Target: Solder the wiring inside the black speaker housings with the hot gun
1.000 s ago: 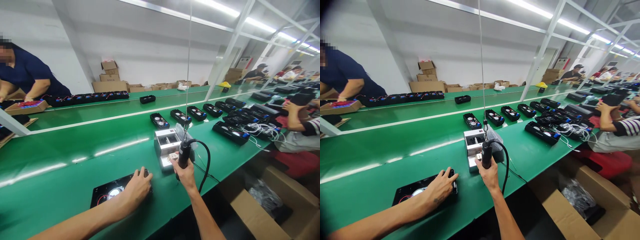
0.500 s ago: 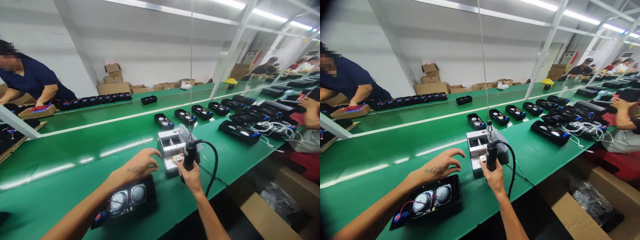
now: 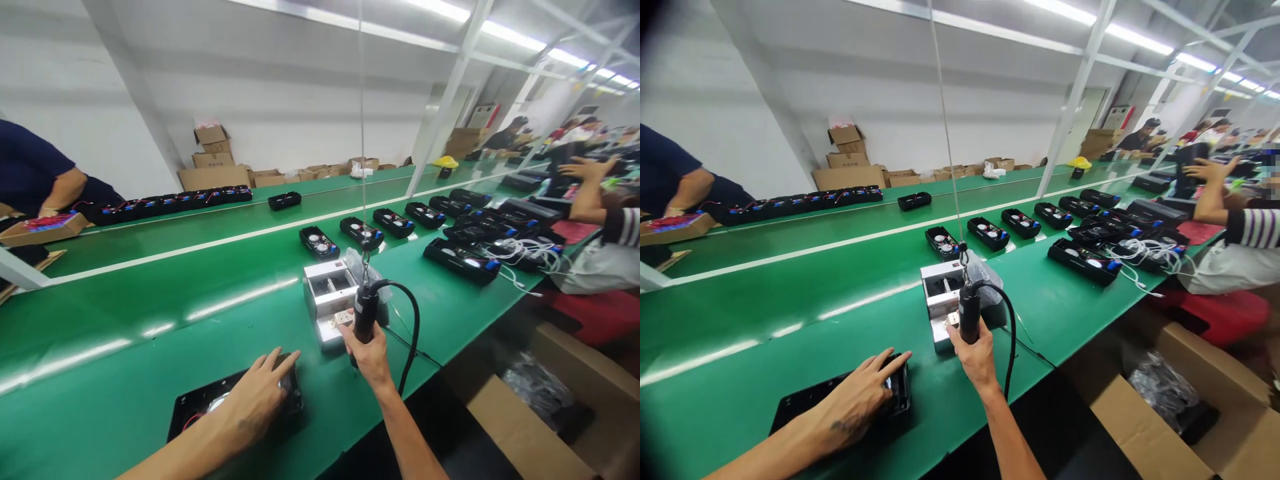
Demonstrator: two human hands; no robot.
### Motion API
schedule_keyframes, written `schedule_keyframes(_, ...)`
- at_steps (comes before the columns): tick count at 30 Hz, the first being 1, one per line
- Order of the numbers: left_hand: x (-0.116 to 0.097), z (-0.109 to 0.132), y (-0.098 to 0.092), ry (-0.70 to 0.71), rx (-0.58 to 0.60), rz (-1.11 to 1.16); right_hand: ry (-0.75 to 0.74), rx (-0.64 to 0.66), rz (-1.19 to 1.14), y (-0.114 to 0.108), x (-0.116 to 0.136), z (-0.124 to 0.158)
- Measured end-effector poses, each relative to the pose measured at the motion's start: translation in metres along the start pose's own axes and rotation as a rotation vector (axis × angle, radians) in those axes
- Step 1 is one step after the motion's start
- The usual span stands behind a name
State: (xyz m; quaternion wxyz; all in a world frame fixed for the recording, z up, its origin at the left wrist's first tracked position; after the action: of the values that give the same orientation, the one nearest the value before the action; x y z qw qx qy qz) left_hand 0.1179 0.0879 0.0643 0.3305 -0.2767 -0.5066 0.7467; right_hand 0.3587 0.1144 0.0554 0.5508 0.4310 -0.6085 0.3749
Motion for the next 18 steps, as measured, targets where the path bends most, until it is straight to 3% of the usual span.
schedule_keyframes(8,0.029,-0.028,0.077,-0.164,-0.128,-0.031,-0.010,0.006,-0.025,0.002,-0.003,-0.001)
schedule_keyframes(12,0.044,-0.029,0.092,-0.052,-0.167,0.015,-0.010,0.017,-0.027,0.003,-0.011,-0.003)
schedule_keyframes(18,0.057,-0.029,0.103,-0.034,-0.215,0.069,0.001,0.042,-0.023,0.006,-0.011,-0.002)
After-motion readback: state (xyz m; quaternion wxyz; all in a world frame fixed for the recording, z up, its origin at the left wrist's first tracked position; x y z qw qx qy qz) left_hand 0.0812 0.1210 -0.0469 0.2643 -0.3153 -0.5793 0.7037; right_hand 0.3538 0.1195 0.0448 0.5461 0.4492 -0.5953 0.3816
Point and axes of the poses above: each hand's wrist, its own z-axis away from the middle knuckle, its own y-axis out of the palm, x = y × z, the point moved 5 cm from there along -z, towards the middle knuckle, and after that the axes turned 4 degrees about y, right-handed, at the moved point
